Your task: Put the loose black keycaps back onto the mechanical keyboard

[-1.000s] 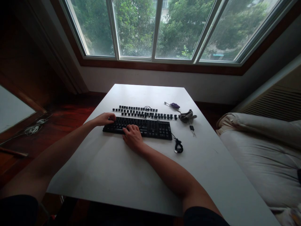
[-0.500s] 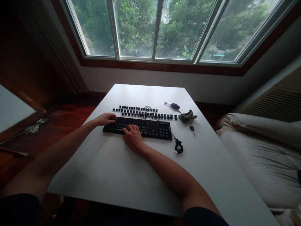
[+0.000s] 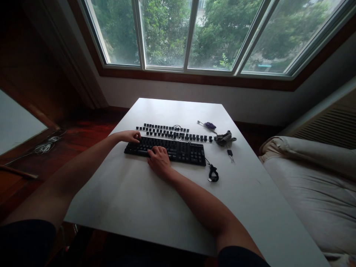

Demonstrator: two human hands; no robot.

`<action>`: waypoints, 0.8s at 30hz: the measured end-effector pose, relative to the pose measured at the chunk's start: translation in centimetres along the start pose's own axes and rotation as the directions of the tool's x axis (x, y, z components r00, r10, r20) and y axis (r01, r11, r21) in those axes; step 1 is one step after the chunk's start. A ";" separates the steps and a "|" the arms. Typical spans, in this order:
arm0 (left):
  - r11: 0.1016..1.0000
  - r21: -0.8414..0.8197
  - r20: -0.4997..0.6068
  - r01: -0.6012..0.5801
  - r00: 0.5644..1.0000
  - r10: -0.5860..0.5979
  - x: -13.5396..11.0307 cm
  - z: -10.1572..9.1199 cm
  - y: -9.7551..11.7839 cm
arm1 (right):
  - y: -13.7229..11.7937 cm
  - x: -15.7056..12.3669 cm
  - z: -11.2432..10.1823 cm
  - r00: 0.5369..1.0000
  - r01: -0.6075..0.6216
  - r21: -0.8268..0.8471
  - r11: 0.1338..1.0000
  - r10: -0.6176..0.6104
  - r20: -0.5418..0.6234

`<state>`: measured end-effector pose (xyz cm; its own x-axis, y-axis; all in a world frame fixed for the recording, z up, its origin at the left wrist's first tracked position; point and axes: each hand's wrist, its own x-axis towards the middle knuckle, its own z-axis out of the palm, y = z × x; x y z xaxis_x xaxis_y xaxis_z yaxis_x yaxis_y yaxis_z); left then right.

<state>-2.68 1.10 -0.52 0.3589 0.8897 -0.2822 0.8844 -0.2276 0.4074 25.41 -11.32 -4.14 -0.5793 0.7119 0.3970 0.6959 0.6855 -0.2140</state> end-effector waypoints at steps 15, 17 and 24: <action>0.998 0.018 0.079 0.062 0.995 -0.063 1.2 -0.8 0.5 | -0.1 -0.1 0.5 1.000 -0.004 0.005 1.000 0.004 -0.006; 0.998 -0.004 0.086 0.069 0.994 -0.068 1.2 -0.8 0.5 | -0.1 -0.1 0.6 1.000 -0.006 0.009 1.000 0.007 -0.013; 0.987 -0.057 0.158 0.149 0.978 -0.138 1.8 -0.8 0.1 | -0.1 -0.1 0.9 1.000 -0.012 0.009 1.000 0.012 -0.016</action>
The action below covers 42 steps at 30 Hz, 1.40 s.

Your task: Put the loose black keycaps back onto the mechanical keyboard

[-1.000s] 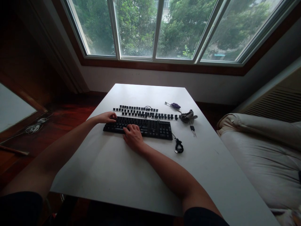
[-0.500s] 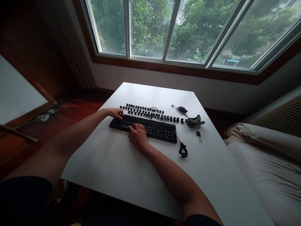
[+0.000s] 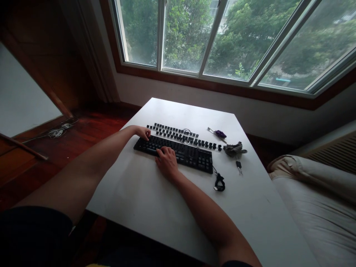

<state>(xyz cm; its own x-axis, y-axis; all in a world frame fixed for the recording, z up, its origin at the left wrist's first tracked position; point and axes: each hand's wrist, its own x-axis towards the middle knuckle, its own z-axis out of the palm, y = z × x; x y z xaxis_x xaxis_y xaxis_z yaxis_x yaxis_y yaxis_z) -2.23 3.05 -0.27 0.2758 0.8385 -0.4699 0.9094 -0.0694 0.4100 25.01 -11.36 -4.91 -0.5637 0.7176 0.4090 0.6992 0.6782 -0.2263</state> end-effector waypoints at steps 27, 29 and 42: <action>0.999 0.000 -0.269 0.046 0.962 -0.044 -0.4 1.8 0.6 | 0.6 0.5 0.6 1.000 0.001 -0.036 0.999 -0.002 -0.015; 0.997 0.017 -0.317 0.071 0.946 -0.062 -0.1 1.8 0.7 | 0.7 0.6 0.7 1.000 0.003 -0.036 0.999 -0.004 -0.017; 0.992 0.120 -0.541 0.026 0.840 0.043 2.5 3.1 2.8 | 1.2 0.8 1.1 0.999 -0.003 -0.026 1.000 0.002 -0.040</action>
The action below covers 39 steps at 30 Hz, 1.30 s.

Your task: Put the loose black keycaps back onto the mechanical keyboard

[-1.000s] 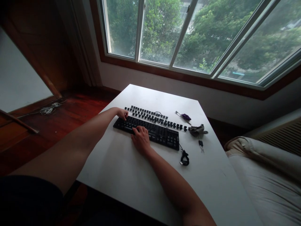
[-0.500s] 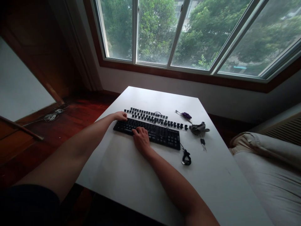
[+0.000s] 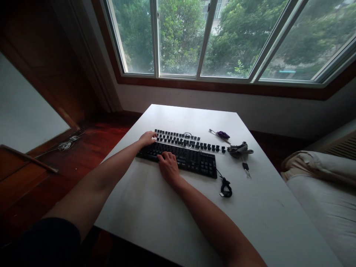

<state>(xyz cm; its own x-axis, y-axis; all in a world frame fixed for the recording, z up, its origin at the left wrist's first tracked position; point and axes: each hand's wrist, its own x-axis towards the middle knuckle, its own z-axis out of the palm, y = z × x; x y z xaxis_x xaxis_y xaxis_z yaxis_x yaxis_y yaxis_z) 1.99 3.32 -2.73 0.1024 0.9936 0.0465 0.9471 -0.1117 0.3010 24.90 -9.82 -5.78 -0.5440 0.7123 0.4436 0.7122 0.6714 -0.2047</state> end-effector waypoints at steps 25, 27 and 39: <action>0.976 -0.156 -0.246 -0.151 0.963 0.109 0.1 0.3 -2.4 | 0.2 0.2 0.0 1.000 0.006 -0.007 1.000 -0.006 0.010; 0.970 -0.143 -0.270 -0.199 0.950 0.155 -1.0 -0.2 -2.8 | 0.3 0.3 0.0 1.000 0.010 -0.003 1.000 -0.010 0.016; 0.894 -0.067 -0.227 -0.443 0.879 0.419 -4.5 -0.2 -3.3 | 1.5 1.0 0.0 1.000 0.014 0.034 0.999 -0.015 0.024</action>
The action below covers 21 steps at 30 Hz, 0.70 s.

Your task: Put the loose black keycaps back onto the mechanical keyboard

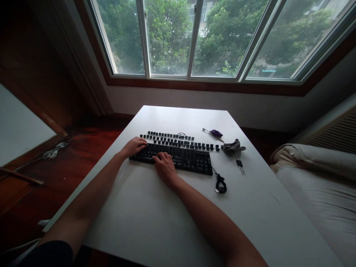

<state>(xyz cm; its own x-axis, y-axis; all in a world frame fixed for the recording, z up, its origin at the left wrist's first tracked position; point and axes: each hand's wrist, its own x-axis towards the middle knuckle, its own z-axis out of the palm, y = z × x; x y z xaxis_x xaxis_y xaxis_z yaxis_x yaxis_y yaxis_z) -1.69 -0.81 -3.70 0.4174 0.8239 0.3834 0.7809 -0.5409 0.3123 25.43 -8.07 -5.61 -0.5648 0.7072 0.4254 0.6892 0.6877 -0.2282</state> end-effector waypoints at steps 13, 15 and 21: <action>0.999 -0.043 -0.001 0.022 1.000 -0.022 0.0 0.5 0.4 | 0.3 0.9 -0.4 0.999 -0.015 -0.031 0.999 0.016 0.033; 0.998 -0.052 -0.005 0.024 1.000 -0.025 0.0 0.7 0.3 | 0.5 1.0 -0.6 0.999 -0.003 -0.038 0.999 0.005 0.046; 0.996 -0.082 -0.015 0.025 1.000 -0.027 0.2 0.9 0.2 | 1.9 1.2 -1.2 0.993 0.086 -0.001 0.996 -0.086 0.082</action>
<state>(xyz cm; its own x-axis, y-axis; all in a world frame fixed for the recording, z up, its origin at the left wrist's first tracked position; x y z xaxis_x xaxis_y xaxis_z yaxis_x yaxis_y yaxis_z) -1.03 -0.59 -4.29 0.3896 0.8354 0.3878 0.7503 -0.5321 0.3924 26.59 -6.06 -4.52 -0.6573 0.6567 0.3699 0.6384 0.7459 -0.1898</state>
